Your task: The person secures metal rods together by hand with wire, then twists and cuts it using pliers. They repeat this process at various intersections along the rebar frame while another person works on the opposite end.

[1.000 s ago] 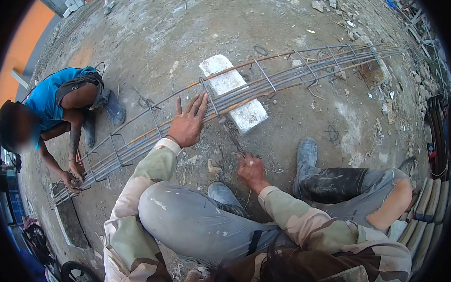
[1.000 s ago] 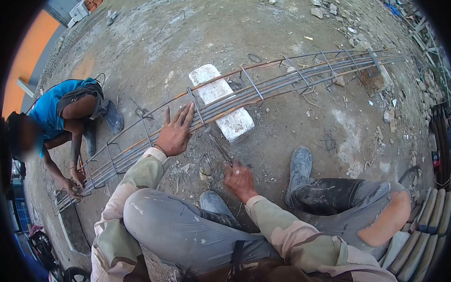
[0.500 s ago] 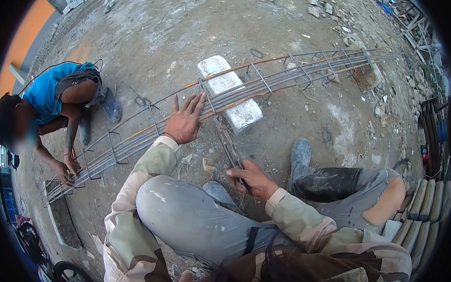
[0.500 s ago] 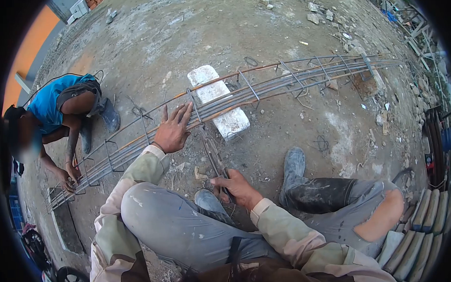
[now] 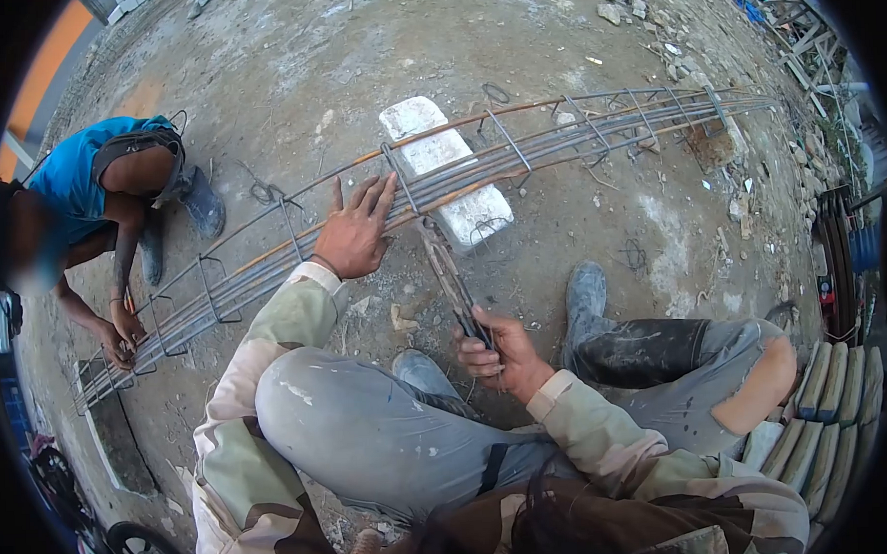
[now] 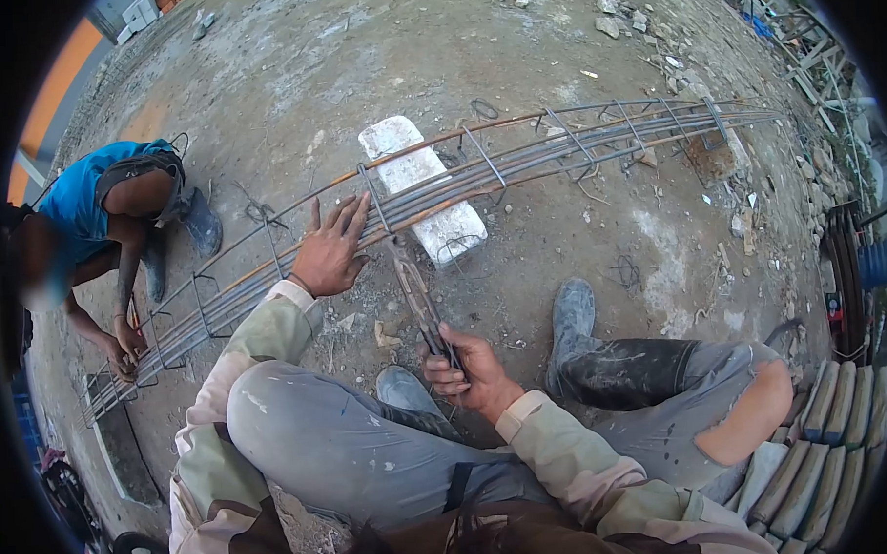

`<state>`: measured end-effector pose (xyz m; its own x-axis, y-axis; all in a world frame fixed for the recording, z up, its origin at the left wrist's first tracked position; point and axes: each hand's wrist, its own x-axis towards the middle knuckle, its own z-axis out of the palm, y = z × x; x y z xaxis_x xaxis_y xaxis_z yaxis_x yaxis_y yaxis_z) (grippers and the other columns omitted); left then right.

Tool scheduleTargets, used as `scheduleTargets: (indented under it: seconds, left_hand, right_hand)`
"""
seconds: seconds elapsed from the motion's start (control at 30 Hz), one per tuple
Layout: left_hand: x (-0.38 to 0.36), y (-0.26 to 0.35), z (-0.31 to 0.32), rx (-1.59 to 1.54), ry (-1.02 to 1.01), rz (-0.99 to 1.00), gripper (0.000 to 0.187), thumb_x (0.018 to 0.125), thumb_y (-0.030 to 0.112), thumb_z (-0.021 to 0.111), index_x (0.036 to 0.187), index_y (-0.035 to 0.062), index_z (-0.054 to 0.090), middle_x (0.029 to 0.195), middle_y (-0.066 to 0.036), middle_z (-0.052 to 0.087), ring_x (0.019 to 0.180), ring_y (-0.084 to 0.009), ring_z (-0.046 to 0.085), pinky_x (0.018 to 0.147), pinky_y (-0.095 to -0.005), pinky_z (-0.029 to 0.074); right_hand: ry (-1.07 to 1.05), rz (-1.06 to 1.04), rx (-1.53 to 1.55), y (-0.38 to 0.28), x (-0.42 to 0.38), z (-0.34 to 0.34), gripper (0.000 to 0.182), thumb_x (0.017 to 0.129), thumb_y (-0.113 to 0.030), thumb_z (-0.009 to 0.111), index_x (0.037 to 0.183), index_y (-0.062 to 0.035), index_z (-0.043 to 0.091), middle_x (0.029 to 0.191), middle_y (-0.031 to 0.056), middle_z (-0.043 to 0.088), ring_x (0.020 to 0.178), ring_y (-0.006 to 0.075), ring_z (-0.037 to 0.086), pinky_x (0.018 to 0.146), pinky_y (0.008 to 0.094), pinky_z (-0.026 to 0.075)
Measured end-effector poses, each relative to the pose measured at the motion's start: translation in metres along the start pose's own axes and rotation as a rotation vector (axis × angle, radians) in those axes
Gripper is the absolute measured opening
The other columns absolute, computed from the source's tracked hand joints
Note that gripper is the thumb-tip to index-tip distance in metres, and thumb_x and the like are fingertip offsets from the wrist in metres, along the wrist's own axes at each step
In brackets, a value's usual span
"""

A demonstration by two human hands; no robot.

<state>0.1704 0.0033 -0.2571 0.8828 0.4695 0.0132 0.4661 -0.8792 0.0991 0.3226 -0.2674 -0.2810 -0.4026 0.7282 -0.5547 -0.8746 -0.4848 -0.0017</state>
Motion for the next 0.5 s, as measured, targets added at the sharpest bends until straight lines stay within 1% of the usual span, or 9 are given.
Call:
scheduleTargets:
  seconds: [0.1, 0.13, 0.2, 0.23, 0.27, 0.3, 0.33, 0.37, 0.5]
  left_hand:
    - [-0.001, -0.001, -0.002, 0.010, -0.012, 0.008, 0.106, 0.077, 0.026, 0.076, 0.160, 0.0078, 0.012, 0.155, -0.015, 0.036, 0.147, -0.0305, 0.030, 0.120, -0.0665, 0.012]
    - [-0.001, -0.001, -0.001, 0.014, -0.026, 0.010, 0.108, 0.077, 0.028, 0.077, 0.160, 0.0080, 0.011, 0.154, -0.016, 0.037, 0.147, -0.0310, 0.030, 0.121, -0.0659, 0.012]
    - [-0.002, 0.001, -0.001, -0.013, -0.012, -0.002, 0.107, 0.077, 0.030, 0.076, 0.160, 0.0082, 0.012, 0.153, -0.016, 0.037, 0.146, -0.0308, 0.031, 0.121, -0.0664, 0.011]
    - [-0.002, 0.001, -0.001, 0.010, -0.009, -0.005, 0.107, 0.077, 0.030, 0.076, 0.160, 0.0082, 0.012, 0.153, -0.016, 0.038, 0.146, -0.0311, 0.032, 0.120, -0.0667, 0.011]
    - [-0.003, 0.001, -0.001, 0.035, -0.009, -0.008, 0.107, 0.077, 0.031, 0.076, 0.160, 0.0082, 0.012, 0.153, -0.016, 0.038, 0.146, -0.0313, 0.032, 0.120, -0.0670, 0.011]
    - [-0.003, 0.002, -0.001, 0.033, -0.012, -0.007, 0.107, 0.077, 0.031, 0.076, 0.160, 0.0082, 0.012, 0.153, -0.016, 0.038, 0.146, -0.0313, 0.032, 0.120, -0.0670, 0.011]
    - [-0.002, 0.002, -0.001, 0.023, 0.002, -0.007, 0.107, 0.077, 0.031, 0.076, 0.160, 0.0081, 0.012, 0.152, -0.016, 0.039, 0.145, -0.0316, 0.033, 0.120, -0.0672, 0.011]
    - [-0.003, 0.002, -0.001, 0.010, 0.013, -0.010, 0.107, 0.077, 0.031, 0.076, 0.160, 0.0080, 0.012, 0.152, -0.016, 0.039, 0.145, -0.0318, 0.033, 0.120, -0.0674, 0.011]
    - [-0.002, 0.005, -0.001, 0.010, -0.015, -0.031, 0.105, 0.078, 0.028, 0.075, 0.160, 0.0096, 0.012, 0.154, -0.013, 0.038, 0.146, -0.0299, 0.033, 0.120, -0.0680, 0.011]
  right_hand:
    - [-0.094, -0.098, -0.012, 0.016, 0.002, 0.009, 0.048, 0.099, -0.049, 0.058, 0.099, -0.0016, 0.062, 0.065, 0.0039, 0.053, 0.049, 0.0128, 0.047, 0.044, 0.0259, 0.036]
    - [-0.097, -0.099, -0.023, 0.011, 0.002, 0.011, 0.048, 0.099, -0.049, 0.058, 0.099, -0.0016, 0.062, 0.065, 0.0039, 0.053, 0.049, 0.0128, 0.047, 0.044, 0.0259, 0.036]
    - [0.238, -0.271, -0.590, 0.000, -0.006, 0.016, 0.043, 0.097, -0.046, 0.064, 0.101, -0.0026, 0.062, 0.067, 0.0035, 0.057, 0.054, 0.0152, 0.055, 0.048, 0.0297, 0.042]
    - [0.462, -0.371, -1.144, -0.003, -0.006, 0.020, 0.038, 0.093, -0.038, 0.071, 0.100, -0.0016, 0.063, 0.069, 0.0082, 0.063, 0.060, 0.0254, 0.064, 0.055, 0.0364, 0.049]
    - [0.466, -0.367, -1.144, 0.000, -0.010, 0.026, 0.038, 0.093, -0.038, 0.071, 0.100, -0.0016, 0.063, 0.069, 0.0082, 0.063, 0.060, 0.0254, 0.064, 0.055, 0.0364, 0.049]
    - [0.565, -0.707, -1.408, 0.003, -0.012, 0.030, 0.037, 0.091, -0.035, 0.072, 0.098, -0.0003, 0.063, 0.071, 0.0117, 0.064, 0.061, 0.0304, 0.065, 0.057, 0.0389, 0.051]
    - [0.792, -1.042, -1.668, 0.006, -0.014, 0.034, 0.036, 0.089, -0.032, 0.074, 0.096, 0.0010, 0.063, 0.072, 0.0151, 0.065, 0.063, 0.0353, 0.066, 0.059, 0.0414, 0.052]
    - [0.911, -1.191, -1.875, 0.005, -0.020, 0.039, 0.035, 0.090, -0.032, 0.072, 0.096, 0.0012, 0.063, 0.072, 0.0149, 0.065, 0.061, 0.0339, 0.065, 0.057, 0.0406, 0.051]
    - [0.873, -1.044, -1.964, 0.003, -0.025, 0.030, 0.035, 0.095, -0.033, 0.066, 0.099, 0.0021, 0.063, 0.072, 0.0139, 0.064, 0.055, 0.0280, 0.062, 0.049, 0.0375, 0.047]
